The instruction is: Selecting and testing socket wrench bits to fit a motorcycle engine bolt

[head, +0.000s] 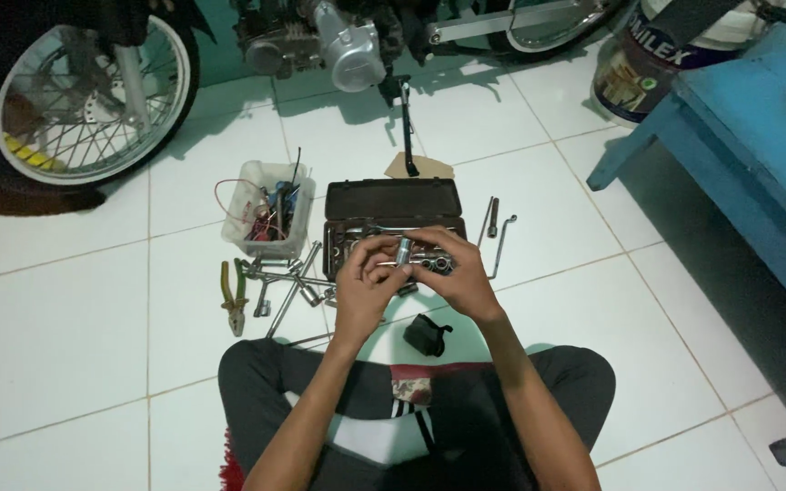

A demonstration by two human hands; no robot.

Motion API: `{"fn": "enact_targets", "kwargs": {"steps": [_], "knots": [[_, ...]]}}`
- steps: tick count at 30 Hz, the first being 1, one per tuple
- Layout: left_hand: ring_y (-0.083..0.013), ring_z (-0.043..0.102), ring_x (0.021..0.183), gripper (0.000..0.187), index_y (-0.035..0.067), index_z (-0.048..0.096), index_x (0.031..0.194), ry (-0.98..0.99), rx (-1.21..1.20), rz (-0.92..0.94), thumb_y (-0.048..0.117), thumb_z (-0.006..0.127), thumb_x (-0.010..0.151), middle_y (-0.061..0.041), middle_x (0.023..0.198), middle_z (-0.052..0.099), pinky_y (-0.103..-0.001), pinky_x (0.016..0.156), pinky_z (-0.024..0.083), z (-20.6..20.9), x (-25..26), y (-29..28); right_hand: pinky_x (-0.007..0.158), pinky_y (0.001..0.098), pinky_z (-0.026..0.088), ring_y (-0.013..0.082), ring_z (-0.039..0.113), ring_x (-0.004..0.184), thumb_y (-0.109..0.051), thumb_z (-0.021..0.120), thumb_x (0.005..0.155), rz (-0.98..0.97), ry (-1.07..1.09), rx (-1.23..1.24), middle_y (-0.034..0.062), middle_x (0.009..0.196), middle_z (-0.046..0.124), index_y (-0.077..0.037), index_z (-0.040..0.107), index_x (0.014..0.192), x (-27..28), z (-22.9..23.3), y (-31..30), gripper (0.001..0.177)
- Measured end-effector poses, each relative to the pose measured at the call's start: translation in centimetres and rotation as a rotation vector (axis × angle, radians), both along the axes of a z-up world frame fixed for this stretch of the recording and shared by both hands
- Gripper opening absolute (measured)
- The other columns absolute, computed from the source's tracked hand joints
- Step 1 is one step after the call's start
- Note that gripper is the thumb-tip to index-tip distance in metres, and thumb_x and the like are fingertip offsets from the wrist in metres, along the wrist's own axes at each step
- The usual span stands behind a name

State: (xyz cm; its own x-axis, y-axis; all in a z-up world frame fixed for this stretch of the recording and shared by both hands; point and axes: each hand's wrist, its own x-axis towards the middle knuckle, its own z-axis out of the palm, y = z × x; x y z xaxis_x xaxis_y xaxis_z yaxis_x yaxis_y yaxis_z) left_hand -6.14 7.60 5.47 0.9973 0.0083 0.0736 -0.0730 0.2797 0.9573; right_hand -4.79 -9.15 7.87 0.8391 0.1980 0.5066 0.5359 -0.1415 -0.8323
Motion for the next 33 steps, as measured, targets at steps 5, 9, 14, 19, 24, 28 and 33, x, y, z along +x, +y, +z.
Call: {"fn": "enact_targets", "kwargs": {"steps": [5, 9, 14, 19, 24, 28, 33], "knots": [[-0.0156, 0.068, 0.093, 0.042, 0.005, 0.068, 0.120, -0.071, 0.101, 0.099, 0.006, 0.084, 0.080, -0.009, 0.109, 0.064, -0.025, 0.077, 0.061, 0.9, -1.2, 0.5, 0.091, 0.0529, 0.054, 0.0367, 0.072, 0.105, -0.010, 0.085, 0.083, -0.044, -0.078, -0.050, 0.0148, 0.109, 0.075, -0.008, 0.074, 0.121, -0.4, 0.0, 1.3, 0.039], [-0.0167, 0.070, 0.098, 0.035, 0.006, 0.064, 0.126, -0.027, -0.038, 0.032, 0.010, 0.072, 0.091, -0.011, 0.112, 0.068, -0.031, 0.085, 0.060, 0.3, -1.2, 1.1, 0.096, 0.0528, 0.052, 0.0378, 0.070, 0.113, -0.005, 0.085, 0.082, -0.070, -0.170, -0.023, 0.0152, 0.115, 0.074, -0.005, 0.074, 0.119, -0.8, 0.3, 2.0, 0.039], [-0.0120, 0.069, 0.095, 0.032, 0.004, 0.061, 0.129, 0.007, -0.192, -0.027, 0.010, 0.060, 0.097, -0.009, 0.110, 0.071, -0.027, 0.085, 0.058, -0.2, -1.5, 0.4, 0.097, 0.0539, 0.052, 0.0395, 0.069, 0.114, -0.004, 0.086, 0.080, -0.055, -0.182, -0.006, 0.0165, 0.115, 0.074, -0.003, 0.074, 0.120, -0.9, 0.5, 2.0, 0.042], [-0.0124, 0.070, 0.093, 0.032, 0.003, 0.062, 0.129, 0.092, -0.294, -0.058, 0.011, 0.056, 0.099, -0.011, 0.112, 0.072, -0.026, 0.084, 0.058, 0.6, -2.0, -0.4, 0.097, 0.0538, 0.052, 0.0391, 0.070, 0.112, -0.006, 0.089, 0.078, -0.073, -0.179, -0.014, 0.0160, 0.114, 0.074, -0.003, 0.075, 0.118, -1.1, 0.4, 1.9, 0.042], [-0.0114, 0.070, 0.088, 0.031, 0.002, 0.063, 0.128, 0.139, -0.375, -0.090, 0.011, 0.056, 0.099, -0.011, 0.104, 0.073, -0.026, 0.080, 0.060, 1.6, -2.4, -0.8, 0.095, 0.0524, 0.052, 0.0380, 0.070, 0.109, -0.001, 0.087, 0.077, -0.095, -0.173, -0.057, 0.0143, 0.111, 0.074, -0.005, 0.076, 0.117, -1.4, 0.9, 1.8, 0.043], [-0.0125, 0.070, 0.096, 0.030, 0.004, 0.067, 0.125, 0.094, -0.186, -0.079, 0.014, 0.062, 0.097, -0.009, 0.107, 0.073, -0.029, 0.085, 0.059, 0.0, -1.7, 0.0, 0.093, 0.0567, 0.052, 0.0417, 0.068, 0.110, 0.003, 0.082, 0.080, -0.106, -0.190, -0.071, 0.0145, 0.111, 0.073, -0.006, 0.075, 0.120, -1.5, 0.8, 1.8, 0.042], [-0.0148, 0.069, 0.099, 0.030, 0.002, 0.067, 0.125, 0.073, -0.156, -0.078, 0.011, 0.064, 0.097, -0.012, 0.110, 0.073, -0.033, 0.086, 0.058, -0.3, -1.3, 0.4, 0.095, 0.0578, 0.051, 0.0404, 0.065, 0.111, 0.004, 0.079, 0.082, -0.118, -0.204, -0.141, 0.0131, 0.113, 0.070, -0.008, 0.074, 0.124, -1.3, 0.5, 1.5, 0.044]]}}
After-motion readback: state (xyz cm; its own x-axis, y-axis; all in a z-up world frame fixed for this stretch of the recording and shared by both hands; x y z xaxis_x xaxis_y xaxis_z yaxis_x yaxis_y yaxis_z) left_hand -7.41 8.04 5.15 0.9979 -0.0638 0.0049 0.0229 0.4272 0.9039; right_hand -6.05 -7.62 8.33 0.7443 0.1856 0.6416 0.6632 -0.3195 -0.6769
